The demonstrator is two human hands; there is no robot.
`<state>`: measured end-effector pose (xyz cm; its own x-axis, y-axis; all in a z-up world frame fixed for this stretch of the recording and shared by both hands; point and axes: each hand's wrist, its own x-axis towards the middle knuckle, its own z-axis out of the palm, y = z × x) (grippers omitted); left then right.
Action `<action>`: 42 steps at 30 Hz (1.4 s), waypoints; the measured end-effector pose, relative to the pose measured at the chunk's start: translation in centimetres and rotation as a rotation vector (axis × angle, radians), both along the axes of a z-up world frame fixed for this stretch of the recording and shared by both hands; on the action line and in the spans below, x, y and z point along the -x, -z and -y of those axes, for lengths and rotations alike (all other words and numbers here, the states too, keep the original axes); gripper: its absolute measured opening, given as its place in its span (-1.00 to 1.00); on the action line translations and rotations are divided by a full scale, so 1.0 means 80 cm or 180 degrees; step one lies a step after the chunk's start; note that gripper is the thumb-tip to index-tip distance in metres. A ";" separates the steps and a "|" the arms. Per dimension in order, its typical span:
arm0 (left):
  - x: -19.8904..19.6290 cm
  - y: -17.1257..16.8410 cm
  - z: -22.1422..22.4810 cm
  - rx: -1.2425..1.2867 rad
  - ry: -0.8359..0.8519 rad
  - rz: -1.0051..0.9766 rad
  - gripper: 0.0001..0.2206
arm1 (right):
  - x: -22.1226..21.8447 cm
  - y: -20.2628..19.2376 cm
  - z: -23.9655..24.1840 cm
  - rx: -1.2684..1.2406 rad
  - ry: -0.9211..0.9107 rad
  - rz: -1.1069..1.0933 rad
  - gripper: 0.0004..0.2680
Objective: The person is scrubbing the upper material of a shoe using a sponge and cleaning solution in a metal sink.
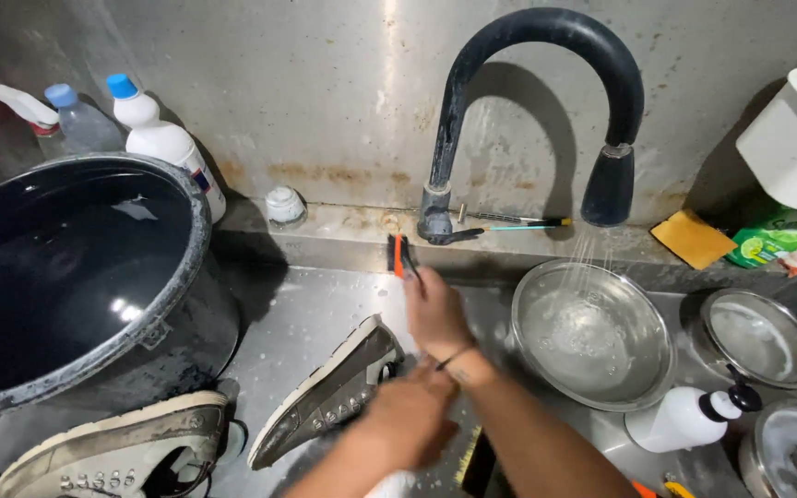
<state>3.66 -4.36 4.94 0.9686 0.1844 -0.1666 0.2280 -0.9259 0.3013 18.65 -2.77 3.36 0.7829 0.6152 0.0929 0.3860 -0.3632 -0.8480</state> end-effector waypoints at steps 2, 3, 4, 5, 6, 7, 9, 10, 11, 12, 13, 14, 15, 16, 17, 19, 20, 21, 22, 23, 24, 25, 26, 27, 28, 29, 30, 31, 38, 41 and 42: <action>0.032 -0.077 -0.045 0.0716 -0.0275 -0.1018 -0.68 | -0.009 -0.010 0.066 0.0280 -0.0217 -0.0356 -0.84; 0.041 -0.065 -0.068 0.0725 -0.0259 -0.1024 -0.68 | -0.033 -0.007 0.111 0.0291 -0.0203 -0.0360 -0.84; 0.055 -0.052 -0.091 0.0454 -0.0506 -0.1171 -0.68 | -0.055 -0.004 0.151 0.0345 0.0003 -0.0354 -0.81; 0.071 -0.040 -0.114 0.0183 -0.0752 -0.1318 -0.68 | -0.078 -0.003 0.189 0.0399 0.0208 -0.0345 -0.70; 0.069 -0.021 -0.133 0.0201 -0.0806 -0.1326 -0.68 | -0.120 0.023 0.214 0.0411 0.0153 -0.0350 -0.70; 0.068 -0.002 -0.152 0.0070 -0.1023 -0.0952 -0.57 | -0.164 0.049 0.239 0.1235 0.0657 0.0230 -0.73; 0.063 0.011 -0.166 -0.0055 -0.1236 -0.0603 -0.44 | -0.177 0.038 0.254 0.2042 0.1143 0.0831 -0.67; 0.054 0.002 -0.164 0.0407 -0.1299 -0.0887 -0.41 | -0.154 -0.003 0.240 0.2243 0.1117 -0.0183 -0.74; 0.043 -0.007 -0.163 0.0874 -0.1353 -0.1165 -0.37 | -0.132 -0.045 0.225 0.2413 0.1069 -0.1202 -0.76; 0.040 -0.005 -0.162 0.0861 -0.1370 -0.1151 -0.37 | -0.125 -0.035 0.217 0.2396 0.1054 -0.1191 -0.76; 0.035 -0.003 -0.162 0.0828 -0.1407 -0.1226 -0.39 | -0.120 -0.025 0.207 0.1709 0.1096 -0.1264 -0.83; 0.031 0.002 -0.159 0.0811 -0.1437 -0.1320 -0.41 | -0.113 -0.014 0.201 0.1039 0.1142 -0.1336 -0.69; 0.031 0.010 -0.163 0.0815 -0.1445 -0.1323 -0.41 | -0.091 0.028 0.183 0.1045 0.1134 -0.1337 -0.69; 0.030 0.017 -0.168 0.0875 -0.1671 -0.1160 -0.45 | -0.070 0.070 0.163 0.0262 0.0731 -0.2488 -0.79; 0.028 0.024 -0.172 0.0933 -0.1894 -0.0993 -0.49 | -0.049 0.111 0.144 -0.0574 0.0277 -0.3589 -0.86; 0.024 0.021 -0.172 0.0944 -0.1952 -0.0932 -0.49 | 0.017 0.094 0.087 0.0311 -0.0388 -0.2225 -0.87; 0.024 0.022 -0.171 0.0980 -0.2008 -0.0898 -0.50 | 0.052 0.088 0.062 0.1161 -0.0997 -0.0829 -0.78; 0.022 0.023 -0.173 0.0982 -0.2007 -0.0904 -0.50 | 0.039 0.128 0.041 0.1164 -0.0995 -0.0835 -0.78; 0.023 0.026 -0.174 0.1036 -0.2162 -0.0834 -0.51 | 0.027 0.169 0.022 0.0977 -0.0600 -0.0382 -0.81; 0.024 0.029 -0.177 0.1089 -0.2317 -0.0763 -0.51 | 0.017 0.212 0.001 0.0785 -0.0203 0.0067 -0.83; 0.024 0.041 -0.180 0.1104 -0.2338 -0.0788 -0.51 | 0.041 0.188 0.018 0.0805 -0.0224 0.0047 -0.83; 0.024 0.053 -0.184 0.0987 -0.2184 -0.0705 -0.55 | 0.065 0.164 0.035 0.1399 -0.0772 -0.0089 -0.84; 0.022 0.063 -0.189 0.0867 -0.2040 -0.0596 -0.57 | 0.084 0.138 0.049 0.1979 -0.1333 -0.0199 -0.83; 0.017 0.060 -0.198 0.0877 -0.2071 -0.0595 -0.57 | 0.054 0.159 0.031 0.1988 -0.1364 -0.0192 -0.83; 0.017 0.059 -0.202 0.0922 -0.2033 -0.0698 -0.55 | 0.031 0.183 0.020 0.1750 -0.1264 0.0251 -0.88; 0.018 0.058 -0.204 0.0967 -0.1994 -0.0799 -0.53 | 0.008 0.207 0.009 0.1502 -0.1162 0.0688 -0.88; 0.021 0.060 -0.202 0.0990 -0.2002 -0.0824 -0.53 | 0.023 0.193 0.016 0.1526 -0.1177 0.0668 -0.88; 0.024 0.062 -0.199 0.1038 -0.1960 -0.0775 -0.53 | 0.038 0.178 0.023 0.1488 -0.1286 0.0448 -0.86; 0.021 0.035 -0.218 0.1080 -0.1808 -0.1000 -0.46 | 0.007 0.165 -0.008 0.1183 -0.0810 0.0314 -0.82; 0.026 0.070 -0.215 0.0969 -0.1748 -0.0677 -0.51 | 0.070 0.180 0.059 0.1567 -0.2024 0.0406 -0.84; 0.024 0.064 -0.212 0.1000 -0.1771 -0.0667 -0.51 | 0.051 0.175 0.050 0.1594 -0.2050 0.0418 -0.84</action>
